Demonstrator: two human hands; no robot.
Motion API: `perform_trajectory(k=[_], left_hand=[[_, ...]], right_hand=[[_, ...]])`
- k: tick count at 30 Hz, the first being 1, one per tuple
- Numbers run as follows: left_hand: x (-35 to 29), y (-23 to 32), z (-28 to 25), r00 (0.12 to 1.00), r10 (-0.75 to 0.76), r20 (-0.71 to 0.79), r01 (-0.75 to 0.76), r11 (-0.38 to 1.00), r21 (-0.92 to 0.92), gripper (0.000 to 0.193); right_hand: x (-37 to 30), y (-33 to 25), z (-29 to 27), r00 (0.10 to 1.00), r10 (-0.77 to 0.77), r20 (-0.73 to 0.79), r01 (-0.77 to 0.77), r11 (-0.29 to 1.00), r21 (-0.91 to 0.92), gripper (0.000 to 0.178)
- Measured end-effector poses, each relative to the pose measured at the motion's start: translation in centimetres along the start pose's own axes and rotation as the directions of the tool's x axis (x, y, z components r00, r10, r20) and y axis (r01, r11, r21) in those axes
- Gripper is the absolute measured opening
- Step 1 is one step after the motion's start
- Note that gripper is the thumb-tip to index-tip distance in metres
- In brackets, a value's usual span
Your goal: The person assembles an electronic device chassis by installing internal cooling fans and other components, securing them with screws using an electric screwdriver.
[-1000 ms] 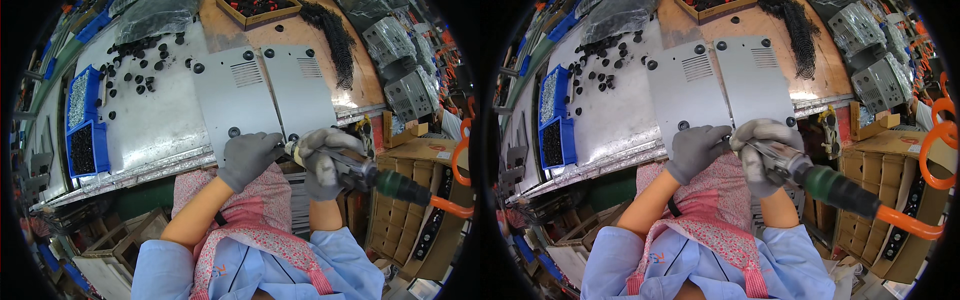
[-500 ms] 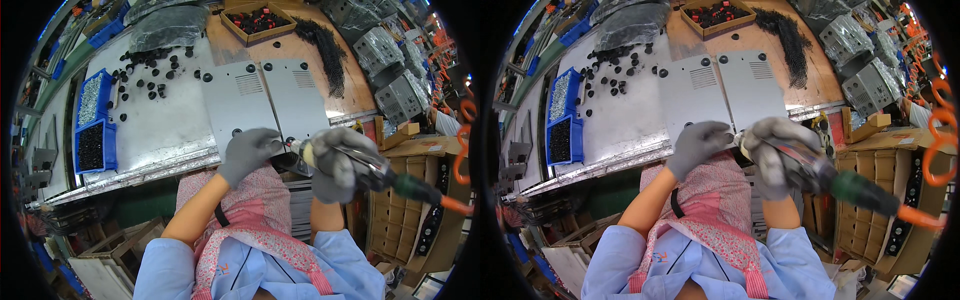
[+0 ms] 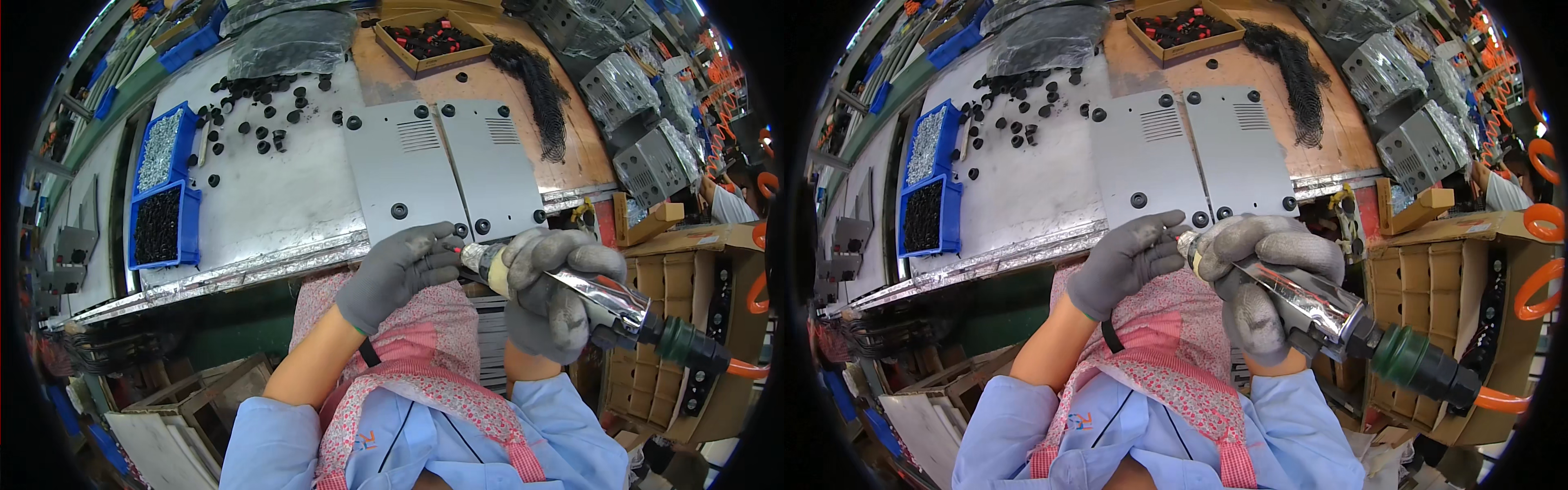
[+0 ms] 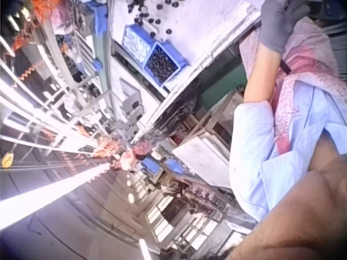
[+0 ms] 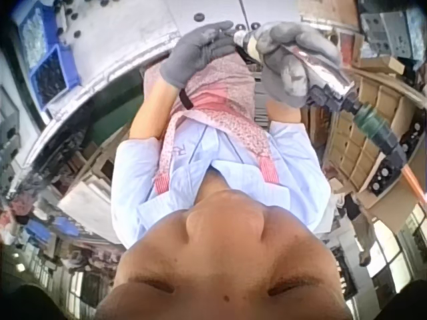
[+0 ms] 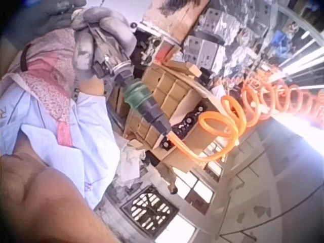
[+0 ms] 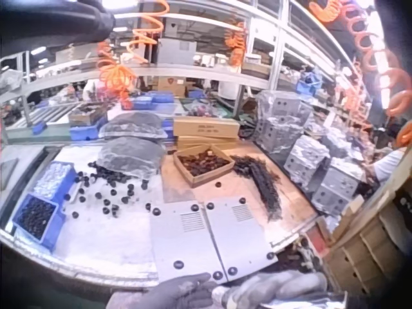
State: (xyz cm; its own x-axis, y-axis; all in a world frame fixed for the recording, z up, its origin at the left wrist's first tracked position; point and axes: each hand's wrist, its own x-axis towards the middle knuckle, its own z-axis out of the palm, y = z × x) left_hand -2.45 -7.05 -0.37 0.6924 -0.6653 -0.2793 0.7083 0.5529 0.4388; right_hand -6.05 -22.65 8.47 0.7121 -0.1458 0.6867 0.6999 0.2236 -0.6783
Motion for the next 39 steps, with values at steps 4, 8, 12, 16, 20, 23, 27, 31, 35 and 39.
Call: perform_trajectory(k=[4, 8, 12, 16, 20, 23, 27, 31, 35, 39], left_hand=[[-0.4, -0.2, -0.4, 0.997, -0.066, 0.048, 0.063, 0.995, 0.074, 0.041], [-0.7, -0.4, -0.5, 0.994, -0.041, 0.106, 0.027, 0.991, 0.133, 0.046], [-0.8, -0.3, -0.6, 0.991, 0.037, 0.13, -0.068, 0.966, 0.248, 0.052], [-1.8, 0.9, 0.2, 0.997, 0.071, -0.015, -0.052, 0.849, 0.526, 0.059], [-1.5, 3.0, 0.0, 0.961, 0.246, -0.129, -0.1, 0.737, 0.668, 0.058], [0.7, 2.8, -3.2, 0.784, 0.62, -0.038, 0.128, -0.102, 0.987, 0.049], [1.6, 2.3, -4.5, 0.76, 0.643, 0.095, 0.147, -0.313, 0.938, 0.036], [-0.7, 2.7, -4.0, 0.739, 0.668, 0.094, 0.005, -0.145, 0.989, 0.027], [-3.1, 1.8, -4.6, 0.827, 0.545, 0.139, -0.038, -0.193, 0.98, 0.023], [-3.2, 1.1, -5.7, 0.774, 0.603, 0.193, -0.037, -0.261, 0.965, 0.026]], right_hand=[[-0.1, -0.2, 0.1, 0.998, 0.006, 0.064, -0.005, 1.0, -0.014, 0.048], [-0.3, -0.1, 0.9, 0.999, -0.031, 0.026, 0.029, 0.997, 0.073, 0.048], [-0.3, 0.1, 1.3, 0.998, -0.052, 0.016, 0.05, 0.993, 0.108, 0.049], [0.4, 0.6, 1.2, 0.981, -0.134, 0.138, 0.116, 0.985, 0.132, 0.048], [0.1, 0.3, 1.4, 0.988, -0.14, 0.068, 0.135, 0.988, 0.071, 0.05], [-0.1, 0.3, 2.1, 0.995, -0.095, -0.008, 0.095, 0.996, -0.003, 0.04], [0.0, 0.7, 2.7, 1.0, -0.02, 0.021, 0.02, 1.0, 0.004, 0.041], [-0.6, 0.9, 2.5, 0.999, 0.025, 0.033, -0.025, 1.0, -0.005, 0.037], [-1.3, 2.8, 2.3, 0.991, 0.043, 0.128, -0.046, 0.999, 0.023, 0.038], [-2.0, 4.4, 3.2, 0.972, 0.178, 0.151, -0.203, 0.965, 0.169, 0.034]])
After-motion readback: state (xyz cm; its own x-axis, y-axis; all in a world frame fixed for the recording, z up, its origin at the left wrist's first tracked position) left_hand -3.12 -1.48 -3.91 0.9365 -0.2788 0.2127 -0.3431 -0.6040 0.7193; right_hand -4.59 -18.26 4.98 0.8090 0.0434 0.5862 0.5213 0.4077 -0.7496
